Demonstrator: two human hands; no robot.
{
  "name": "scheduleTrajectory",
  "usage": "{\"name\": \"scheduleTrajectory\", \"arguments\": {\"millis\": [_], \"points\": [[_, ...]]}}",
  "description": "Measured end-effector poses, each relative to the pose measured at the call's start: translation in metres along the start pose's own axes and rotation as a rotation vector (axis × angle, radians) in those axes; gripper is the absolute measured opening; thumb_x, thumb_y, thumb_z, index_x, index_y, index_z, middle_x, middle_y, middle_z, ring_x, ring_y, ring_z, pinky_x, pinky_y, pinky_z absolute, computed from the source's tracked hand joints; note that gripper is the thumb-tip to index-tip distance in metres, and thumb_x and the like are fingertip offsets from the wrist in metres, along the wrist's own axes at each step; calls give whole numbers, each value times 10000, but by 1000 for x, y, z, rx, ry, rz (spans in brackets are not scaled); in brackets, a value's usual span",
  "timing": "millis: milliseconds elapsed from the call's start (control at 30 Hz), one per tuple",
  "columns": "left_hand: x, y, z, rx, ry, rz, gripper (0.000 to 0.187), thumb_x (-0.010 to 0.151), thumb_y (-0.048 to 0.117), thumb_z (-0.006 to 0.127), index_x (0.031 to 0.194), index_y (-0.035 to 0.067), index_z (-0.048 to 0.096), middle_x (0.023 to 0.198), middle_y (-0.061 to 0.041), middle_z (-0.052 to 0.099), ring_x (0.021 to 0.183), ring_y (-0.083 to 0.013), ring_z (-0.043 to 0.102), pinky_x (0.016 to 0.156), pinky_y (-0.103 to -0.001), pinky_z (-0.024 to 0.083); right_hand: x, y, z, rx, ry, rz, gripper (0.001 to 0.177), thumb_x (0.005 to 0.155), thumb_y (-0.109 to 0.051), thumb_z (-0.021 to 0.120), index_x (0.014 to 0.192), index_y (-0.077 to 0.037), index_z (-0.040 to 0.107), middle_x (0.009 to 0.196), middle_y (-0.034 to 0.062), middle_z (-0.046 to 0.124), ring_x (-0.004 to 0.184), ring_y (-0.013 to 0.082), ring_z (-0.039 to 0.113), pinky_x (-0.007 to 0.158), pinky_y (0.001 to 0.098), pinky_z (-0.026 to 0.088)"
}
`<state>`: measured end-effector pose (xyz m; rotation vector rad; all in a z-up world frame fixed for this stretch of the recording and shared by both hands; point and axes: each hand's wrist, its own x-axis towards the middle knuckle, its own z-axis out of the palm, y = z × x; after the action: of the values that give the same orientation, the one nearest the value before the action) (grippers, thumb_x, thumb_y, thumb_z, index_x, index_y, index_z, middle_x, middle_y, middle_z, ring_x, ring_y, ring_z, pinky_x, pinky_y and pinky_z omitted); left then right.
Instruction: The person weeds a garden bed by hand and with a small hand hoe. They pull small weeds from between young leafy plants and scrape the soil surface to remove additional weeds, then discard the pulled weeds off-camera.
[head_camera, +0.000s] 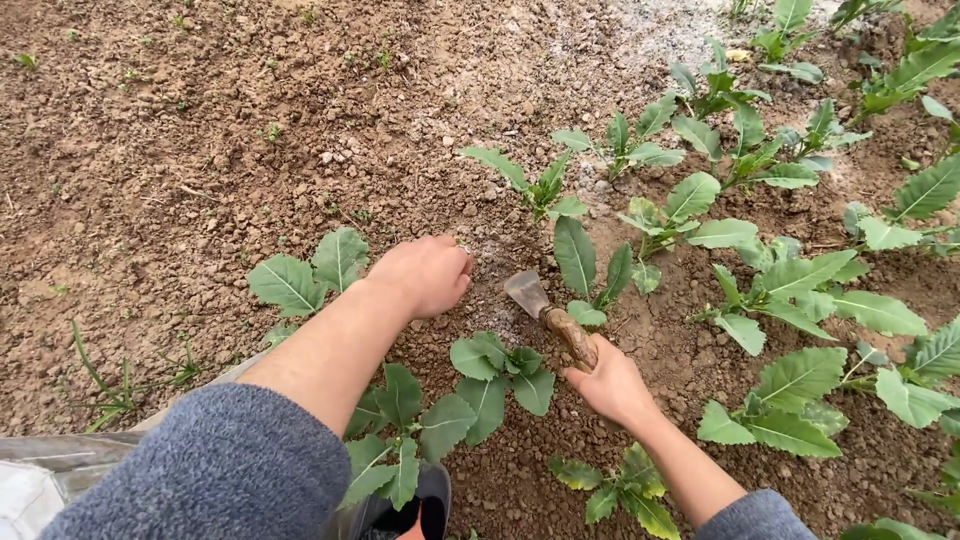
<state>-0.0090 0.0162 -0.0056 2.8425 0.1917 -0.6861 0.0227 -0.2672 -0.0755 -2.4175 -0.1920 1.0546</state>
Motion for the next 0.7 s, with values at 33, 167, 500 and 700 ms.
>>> {"name": "scheduleTrajectory", "arguments": {"millis": [33, 167, 500, 700], "points": [[-2, 2, -1, -1, -3, 8, 340, 961, 331, 492, 1086, 125, 732, 1200, -106, 663, 1196, -356, 640, 1011, -508, 537, -4, 9, 0, -37, -25, 10, 348, 802, -235, 723, 1097, -64, 654, 911, 219, 710, 970, 406, 705, 831, 463, 517], [1, 3, -6, -1, 0, -1, 349, 956, 341, 492, 1087, 127, 736, 1195, -106, 671, 1183, -354, 654, 999, -511, 544, -6, 36, 15, 30, -26, 42, 386, 823, -200, 718, 1191, -83, 698, 961, 212, 733, 998, 386, 714, 870, 456, 543], [-6, 18, -9, 36, -2, 31, 372, 960, 338, 476, 1105, 125, 745, 1210, -122, 673, 1198, -364, 648, 1010, -507, 539, 7, 79, 35, 238, 110, 76, 278, 791, -245, 732, 1045, -143, 682, 642, 105, 691, 689, 274, 721, 740, 406, 551], [-5, 9, 1, 52, -2, 38, 362, 959, 330, 490, 1110, 123, 746, 1214, -132, 673, 1192, -376, 649, 1009, -515, 541, -27, 86, 28, 120, 101, 88, 298, 817, -238, 712, 1074, -92, 677, 910, 185, 760, 964, 353, 729, 856, 481, 541]]}}
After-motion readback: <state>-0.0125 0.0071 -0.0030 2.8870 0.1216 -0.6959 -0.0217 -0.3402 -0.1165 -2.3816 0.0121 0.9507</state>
